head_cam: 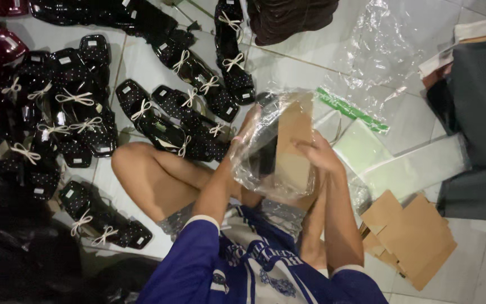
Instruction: The person sits on the floor surrounded by black polka-dotted shoes. They pick up a pair of shoes, place them into a clear plastic bag, insert a cardboard insert, and seal the bag. The person repeats this process for multiple pairs of shoes.
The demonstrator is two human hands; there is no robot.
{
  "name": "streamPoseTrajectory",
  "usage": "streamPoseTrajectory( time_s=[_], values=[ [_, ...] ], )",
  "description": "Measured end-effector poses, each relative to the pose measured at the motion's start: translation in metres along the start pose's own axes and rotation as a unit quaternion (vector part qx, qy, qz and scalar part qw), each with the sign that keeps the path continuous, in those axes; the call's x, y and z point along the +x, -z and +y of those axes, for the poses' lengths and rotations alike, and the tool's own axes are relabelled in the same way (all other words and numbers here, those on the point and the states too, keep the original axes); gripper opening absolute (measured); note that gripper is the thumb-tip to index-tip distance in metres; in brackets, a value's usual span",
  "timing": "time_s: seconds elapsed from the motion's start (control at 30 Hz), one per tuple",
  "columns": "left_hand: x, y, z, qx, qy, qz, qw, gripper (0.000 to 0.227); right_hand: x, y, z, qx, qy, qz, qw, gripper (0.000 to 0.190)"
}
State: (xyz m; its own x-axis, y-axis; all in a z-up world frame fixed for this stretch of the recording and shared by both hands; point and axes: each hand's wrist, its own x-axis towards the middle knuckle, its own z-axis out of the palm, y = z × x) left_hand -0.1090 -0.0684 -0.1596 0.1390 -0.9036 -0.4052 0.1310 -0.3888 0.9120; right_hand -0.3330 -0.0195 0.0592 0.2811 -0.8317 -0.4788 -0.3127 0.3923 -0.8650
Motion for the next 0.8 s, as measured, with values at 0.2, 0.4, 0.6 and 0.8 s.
streamPoseTrajectory(
  time_s=[0.2,0.4,0.6,0.8],
  values=[
    [-0.005,0.003,-0.017,0.002,-0.034,0.014,0.999,0.075,-0.003,0.019,-0.035,0.180,0.034,0.003,0.983,0.069],
    [-0.005,-0.007,-0.037,-0.005,-0.044,0.008,0.999,0.077,0.003,-0.019,-0.043,0.464,0.097,-0.022,0.880,0.068],
    [0.000,-0.012,-0.027,-0.101,0.027,-0.008,0.995,0.063,0.026,-0.051,-0.041,0.448,0.106,-0.044,0.887,0.067],
    [0.005,-0.003,-0.016,0.045,0.003,0.084,0.995,0.058,0.025,-0.056,-0.034,0.444,0.098,-0.039,0.890,0.067]
  ],
)
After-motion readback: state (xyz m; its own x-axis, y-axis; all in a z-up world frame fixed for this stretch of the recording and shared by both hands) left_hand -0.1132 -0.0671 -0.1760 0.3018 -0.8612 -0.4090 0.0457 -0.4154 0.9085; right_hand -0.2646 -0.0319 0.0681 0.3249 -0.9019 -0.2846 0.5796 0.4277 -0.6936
